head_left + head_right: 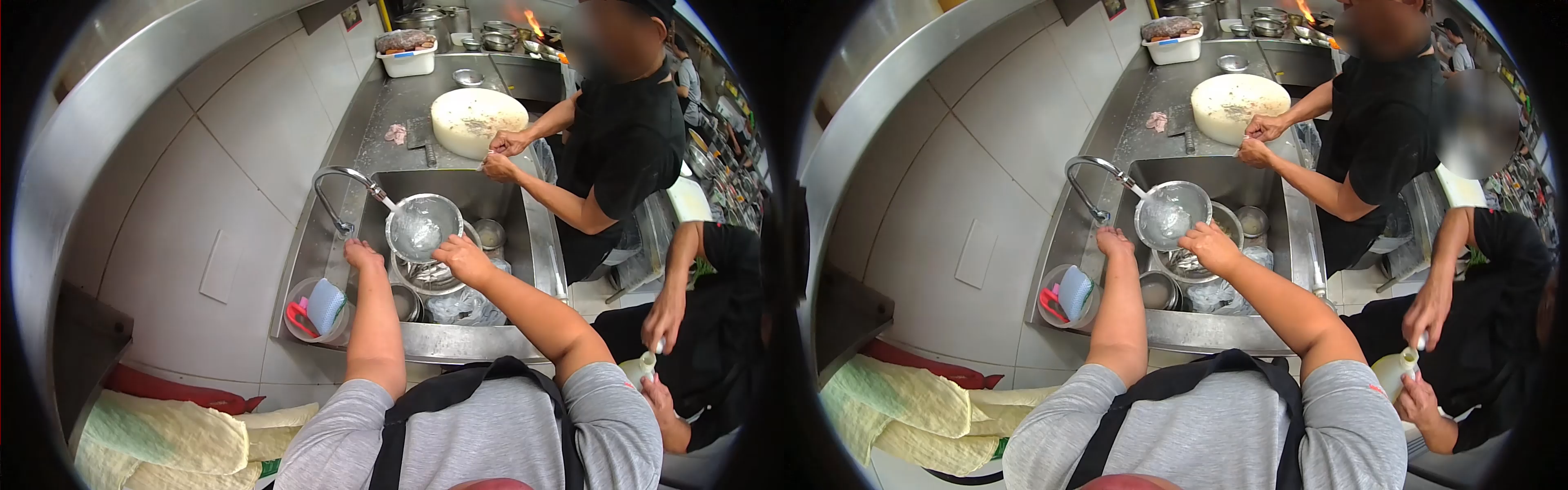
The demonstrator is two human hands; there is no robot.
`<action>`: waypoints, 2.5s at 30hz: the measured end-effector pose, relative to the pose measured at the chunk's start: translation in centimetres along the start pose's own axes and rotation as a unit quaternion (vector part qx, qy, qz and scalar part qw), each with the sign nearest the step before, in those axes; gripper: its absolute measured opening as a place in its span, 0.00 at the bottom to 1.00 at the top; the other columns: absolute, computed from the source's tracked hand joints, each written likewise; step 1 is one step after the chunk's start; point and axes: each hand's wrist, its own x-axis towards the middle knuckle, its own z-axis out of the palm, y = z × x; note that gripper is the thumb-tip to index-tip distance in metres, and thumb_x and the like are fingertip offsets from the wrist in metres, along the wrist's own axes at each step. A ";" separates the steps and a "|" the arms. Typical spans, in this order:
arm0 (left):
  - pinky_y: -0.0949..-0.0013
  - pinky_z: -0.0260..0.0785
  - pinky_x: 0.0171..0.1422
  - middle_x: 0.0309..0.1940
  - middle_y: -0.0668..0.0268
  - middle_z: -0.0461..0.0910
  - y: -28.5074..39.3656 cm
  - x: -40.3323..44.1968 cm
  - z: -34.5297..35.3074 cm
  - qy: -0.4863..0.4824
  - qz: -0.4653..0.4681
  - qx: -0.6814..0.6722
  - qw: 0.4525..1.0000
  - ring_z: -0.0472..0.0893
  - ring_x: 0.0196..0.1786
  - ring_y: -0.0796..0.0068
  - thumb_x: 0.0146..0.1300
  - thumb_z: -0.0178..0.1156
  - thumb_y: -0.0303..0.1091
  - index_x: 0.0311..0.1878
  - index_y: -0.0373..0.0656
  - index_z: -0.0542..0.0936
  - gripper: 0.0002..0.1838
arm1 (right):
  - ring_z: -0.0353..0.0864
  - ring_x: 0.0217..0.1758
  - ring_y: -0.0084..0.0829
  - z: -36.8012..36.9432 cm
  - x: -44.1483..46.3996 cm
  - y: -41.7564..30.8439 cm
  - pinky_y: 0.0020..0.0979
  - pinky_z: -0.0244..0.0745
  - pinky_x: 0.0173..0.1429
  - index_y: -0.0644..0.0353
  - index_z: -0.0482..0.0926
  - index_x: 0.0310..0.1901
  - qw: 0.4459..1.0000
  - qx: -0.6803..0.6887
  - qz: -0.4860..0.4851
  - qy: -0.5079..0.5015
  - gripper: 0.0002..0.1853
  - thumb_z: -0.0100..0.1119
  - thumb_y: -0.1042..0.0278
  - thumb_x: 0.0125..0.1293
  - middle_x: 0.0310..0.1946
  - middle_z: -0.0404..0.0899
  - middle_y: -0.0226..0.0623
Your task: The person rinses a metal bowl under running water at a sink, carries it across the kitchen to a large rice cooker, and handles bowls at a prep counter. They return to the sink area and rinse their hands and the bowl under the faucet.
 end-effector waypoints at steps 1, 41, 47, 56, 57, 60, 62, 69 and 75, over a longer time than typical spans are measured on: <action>0.60 0.52 0.75 0.72 0.50 0.57 -0.2 -0.2 0.3 0.001 0.042 0.066 0.997 0.59 0.73 0.58 0.69 0.44 0.40 0.71 0.31 0.56 0.32 | 0.73 0.50 0.33 -0.4 -0.3 -0.1 0.41 0.66 0.61 0.50 0.79 0.42 1.000 -0.007 -0.001 -0.001 0.11 0.54 0.72 0.57 0.37 0.78 0.27; 0.34 0.76 0.52 0.61 0.44 0.70 4.2 -22.2 0.4 -0.360 -0.234 0.313 0.847 0.77 0.57 0.43 0.76 0.39 0.49 0.66 0.32 0.60 0.29 | 0.66 0.66 0.49 -9.5 -11.0 -4.9 0.45 0.65 0.67 0.54 0.75 0.57 0.978 0.054 0.133 0.154 0.24 0.55 0.79 0.56 0.62 0.66 0.49; 0.39 0.80 0.45 0.58 0.44 0.72 4.5 -20.6 -0.5 -0.342 -0.191 0.330 0.859 0.80 0.54 0.45 0.76 0.40 0.49 0.64 0.30 0.62 0.29 | 0.67 0.65 0.54 -8.5 -13.2 -6.0 0.46 0.69 0.65 0.52 0.67 0.64 0.960 0.120 0.246 0.058 0.32 0.57 0.82 0.55 0.63 0.63 0.52; 0.33 0.74 0.54 0.62 0.46 0.70 4.8 -17.5 -0.9 -0.364 -0.191 0.339 0.846 0.77 0.58 0.44 0.76 0.38 0.51 0.67 0.33 0.60 0.30 | 0.75 0.56 0.52 -5.2 -12.5 -6.4 0.42 0.72 0.59 0.61 0.77 0.54 0.911 0.215 0.349 0.049 0.18 0.58 0.65 0.65 0.54 0.73 0.53; 0.33 0.73 0.55 0.62 0.45 0.69 4.9 -17.5 -0.8 -0.367 -0.200 0.326 0.848 0.76 0.58 0.43 0.76 0.38 0.52 0.67 0.33 0.60 0.30 | 0.77 0.55 0.51 -4.6 -12.0 -6.1 0.41 0.72 0.58 0.63 0.78 0.52 0.899 0.241 0.361 0.060 0.18 0.58 0.61 0.66 0.52 0.75 0.53; 0.31 0.72 0.55 0.63 0.44 0.68 5.4 -17.4 -0.4 -0.375 -0.225 0.305 0.846 0.75 0.59 0.42 0.76 0.38 0.52 0.67 0.33 0.60 0.31 | 0.80 0.50 0.48 -2.7 -10.7 -5.7 0.38 0.72 0.55 0.66 0.80 0.48 0.828 0.382 0.401 0.086 0.23 0.55 0.50 0.68 0.44 0.81 0.53; 0.30 0.72 0.55 0.63 0.43 0.67 5.4 -17.0 -0.3 -0.372 -0.239 0.295 0.847 0.74 0.59 0.40 0.76 0.38 0.52 0.67 0.33 0.59 0.31 | 0.81 0.48 0.45 -1.7 -10.5 -6.1 0.37 0.73 0.54 0.67 0.80 0.46 0.813 0.393 0.426 0.059 0.25 0.54 0.48 0.69 0.42 0.83 0.52; 0.32 0.74 0.53 0.62 0.43 0.69 5.6 -17.1 0.2 -0.388 -0.287 0.292 0.826 0.75 0.59 0.41 0.76 0.40 0.51 0.66 0.33 0.61 0.30 | 0.78 0.35 0.27 -3.1 -7.8 -6.6 0.35 0.77 0.42 0.57 0.67 0.62 0.611 0.624 0.480 0.080 0.40 0.45 0.27 0.65 0.37 0.79 0.37; 0.34 0.75 0.53 0.62 0.47 0.69 6.1 -17.7 0.4 -0.427 -0.316 0.334 0.779 0.75 0.60 0.45 0.75 0.41 0.51 0.67 0.36 0.62 0.29 | 0.74 0.20 0.26 -4.2 -5.6 -4.2 0.28 0.78 0.23 0.64 0.70 0.57 0.656 0.580 0.480 0.049 0.36 0.48 0.34 0.67 0.27 0.77 0.40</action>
